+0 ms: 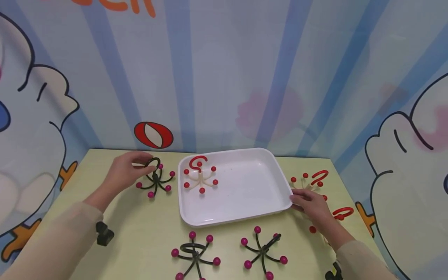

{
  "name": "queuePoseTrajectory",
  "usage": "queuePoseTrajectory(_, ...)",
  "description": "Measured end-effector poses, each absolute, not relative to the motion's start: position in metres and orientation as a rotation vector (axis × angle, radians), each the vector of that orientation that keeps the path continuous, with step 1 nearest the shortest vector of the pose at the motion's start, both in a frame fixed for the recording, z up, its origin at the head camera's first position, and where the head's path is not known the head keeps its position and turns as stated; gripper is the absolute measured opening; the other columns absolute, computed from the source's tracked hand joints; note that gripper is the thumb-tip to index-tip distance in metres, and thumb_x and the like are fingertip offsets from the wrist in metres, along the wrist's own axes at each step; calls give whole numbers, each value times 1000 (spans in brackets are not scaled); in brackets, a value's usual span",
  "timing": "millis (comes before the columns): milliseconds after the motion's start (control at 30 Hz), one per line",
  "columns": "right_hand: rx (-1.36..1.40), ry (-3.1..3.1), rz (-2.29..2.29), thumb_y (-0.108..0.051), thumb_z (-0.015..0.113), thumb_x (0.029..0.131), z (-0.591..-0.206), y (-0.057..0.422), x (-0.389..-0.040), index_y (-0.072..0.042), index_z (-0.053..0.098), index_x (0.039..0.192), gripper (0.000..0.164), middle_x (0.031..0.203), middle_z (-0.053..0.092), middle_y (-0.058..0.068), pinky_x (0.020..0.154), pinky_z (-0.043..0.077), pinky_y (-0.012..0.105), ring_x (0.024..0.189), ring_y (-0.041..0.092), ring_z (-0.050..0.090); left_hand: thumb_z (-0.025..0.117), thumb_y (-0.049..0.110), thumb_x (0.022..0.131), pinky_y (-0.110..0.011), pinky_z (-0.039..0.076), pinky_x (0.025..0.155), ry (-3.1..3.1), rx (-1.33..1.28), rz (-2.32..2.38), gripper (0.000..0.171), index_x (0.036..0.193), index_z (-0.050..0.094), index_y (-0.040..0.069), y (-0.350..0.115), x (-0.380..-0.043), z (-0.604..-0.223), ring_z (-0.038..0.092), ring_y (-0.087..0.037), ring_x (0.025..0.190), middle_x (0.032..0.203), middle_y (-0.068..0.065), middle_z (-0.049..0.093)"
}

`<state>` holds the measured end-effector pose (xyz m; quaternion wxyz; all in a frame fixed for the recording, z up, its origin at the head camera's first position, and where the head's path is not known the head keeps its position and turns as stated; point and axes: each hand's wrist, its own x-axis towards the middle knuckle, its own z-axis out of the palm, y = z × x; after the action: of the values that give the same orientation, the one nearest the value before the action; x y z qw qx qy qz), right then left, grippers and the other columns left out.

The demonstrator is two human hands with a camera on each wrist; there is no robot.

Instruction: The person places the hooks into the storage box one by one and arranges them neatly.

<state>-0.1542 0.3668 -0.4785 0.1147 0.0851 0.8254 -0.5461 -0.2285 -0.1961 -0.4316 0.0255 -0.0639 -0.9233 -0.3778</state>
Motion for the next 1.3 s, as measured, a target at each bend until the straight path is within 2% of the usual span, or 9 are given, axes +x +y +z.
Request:
queuePoseTrajectory(200,252,2415,-1611,-27,69,107,-478,364,-153,9,51,152,60,153,52,29,103,59,40,107,5,71,79,19,99,-48,64,87,-2805,-146,-1113,23,119,77,7,-194,-226,-434,72,-33,108,113,-13,77)
queuePoseTrajectory(367,242,2418,-1610,-26,69,107,-477,363,-153,9,51,151,59,153,52,29,103,59,40,107,4,71,77,18,101,-46,64,84,-2782,-113,-1108,16,112,78,8,-194,-224,-434,72,-32,106,109,-12,78)
queuePoseTrajectory(700,251,2417,-1610,-25,69,107,-478,362,-154,9,51,152,59,153,52,29,103,59,39,107,4,71,75,20,102,-49,64,85,-2773,-123,-1115,20,116,78,6,-198,-219,-420,72,-34,107,110,-14,78)
queuePoseTrajectory(1033,266,2430,-1597,-25,68,108,-476,361,-154,9,52,151,57,153,52,29,103,59,40,108,7,72,74,21,103,-50,63,85,-2738,-212,-1112,22,118,77,5,-201,-219,-381,71,-34,106,113,-16,76)
queuePoseTrajectory(1300,259,2436,-1594,-25,68,108,-477,363,-154,9,52,151,57,153,51,29,103,59,40,109,6,71,73,24,104,-39,59,77,-2685,-251,-1114,24,119,77,6,-196,-223,-344,70,-31,103,113,-15,77)
